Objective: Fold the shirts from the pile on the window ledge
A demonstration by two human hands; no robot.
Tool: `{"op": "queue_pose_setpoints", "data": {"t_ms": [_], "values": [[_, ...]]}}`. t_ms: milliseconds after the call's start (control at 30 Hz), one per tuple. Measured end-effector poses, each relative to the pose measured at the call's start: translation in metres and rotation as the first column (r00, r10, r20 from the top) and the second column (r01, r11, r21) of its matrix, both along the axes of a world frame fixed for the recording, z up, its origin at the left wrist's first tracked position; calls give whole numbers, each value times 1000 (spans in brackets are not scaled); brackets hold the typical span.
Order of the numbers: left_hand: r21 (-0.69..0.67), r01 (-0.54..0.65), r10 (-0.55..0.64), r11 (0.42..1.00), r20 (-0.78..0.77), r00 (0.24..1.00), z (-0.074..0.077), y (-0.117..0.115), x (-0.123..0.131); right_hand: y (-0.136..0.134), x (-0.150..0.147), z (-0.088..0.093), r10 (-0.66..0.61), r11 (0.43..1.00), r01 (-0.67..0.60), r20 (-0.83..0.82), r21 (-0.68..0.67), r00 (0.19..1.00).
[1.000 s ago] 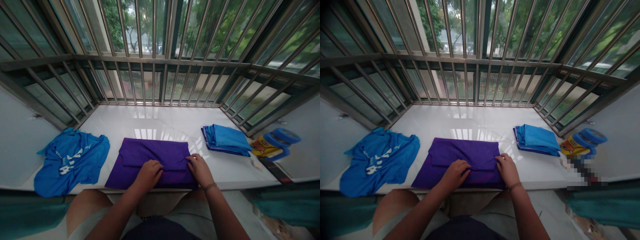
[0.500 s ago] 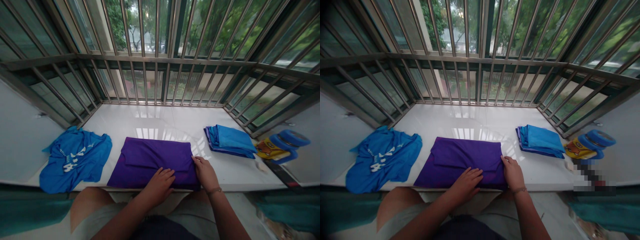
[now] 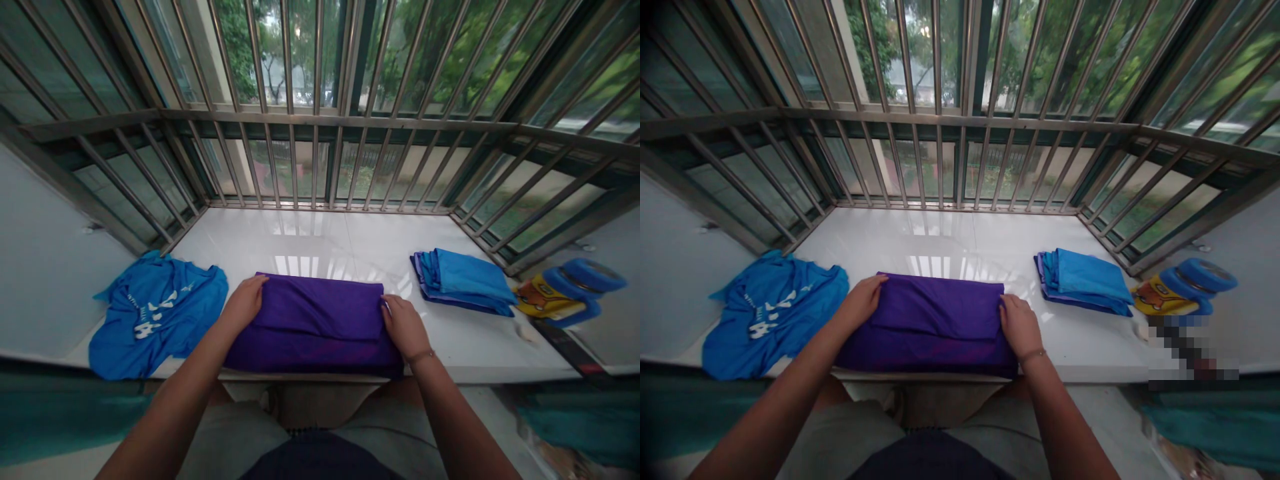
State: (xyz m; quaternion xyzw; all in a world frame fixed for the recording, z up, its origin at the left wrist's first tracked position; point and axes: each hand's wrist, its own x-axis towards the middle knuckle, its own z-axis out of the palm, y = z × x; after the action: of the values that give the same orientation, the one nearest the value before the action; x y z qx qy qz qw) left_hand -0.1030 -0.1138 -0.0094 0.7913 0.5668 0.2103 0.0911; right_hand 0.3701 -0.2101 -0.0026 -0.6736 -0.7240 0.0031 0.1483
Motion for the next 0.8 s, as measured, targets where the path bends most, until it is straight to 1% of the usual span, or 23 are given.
{"op": "queue_pose_setpoints", "data": {"t_ms": [100, 200, 333, 433, 533, 600, 633, 700, 733, 800], "values": [[-152, 71, -93, 986, -145, 985, 9, 50, 2, 43, -3, 17, 95, 991, -87, 70, -102, 993], [-263, 103, -162, 959, -212, 964, 17, 84, 7, 75, -5, 29, 160, 969, -136, 102, -207, 982], [-322, 110, -192, 940, -235, 953, 29, 108, 10, 103, -1, 39, 160, 960, -128, 112, -248, 981], [-275, 104, -170, 956, -226, 959, 43, 115, 11, 114, 6, 54, 124, 978, -102, 111, -183, 986], [-174, 96, -128, 980, -188, 974, 58, 108, 7, 111, 13, 70, 86, 994, -79, 94, -78, 992], [-65, 108, -115, 992, -113, 987, 63, 93, 4, 97, 18, 76, 75, 997, -74, 76, -16, 994], [-5, 113, -113, 994, -65, 992, 63, 81, 2, 87, 20, 76, 71, 997, -72, 66, 11, 995], [87, 117, -119, 989, 25, 993, 58, 51, -2, 62, 26, 68, 67, 996, -70, 45, 55, 997], [101, 124, -130, 987, 53, 990, 52, 33, -3, 48, 29, 60, 69, 995, -71, 34, 63, 997], [80, 171, -176, 982, 73, 982, 35, -6, -5, 20, 37, 39, 74, 996, -75, 13, 57, 997]]}}
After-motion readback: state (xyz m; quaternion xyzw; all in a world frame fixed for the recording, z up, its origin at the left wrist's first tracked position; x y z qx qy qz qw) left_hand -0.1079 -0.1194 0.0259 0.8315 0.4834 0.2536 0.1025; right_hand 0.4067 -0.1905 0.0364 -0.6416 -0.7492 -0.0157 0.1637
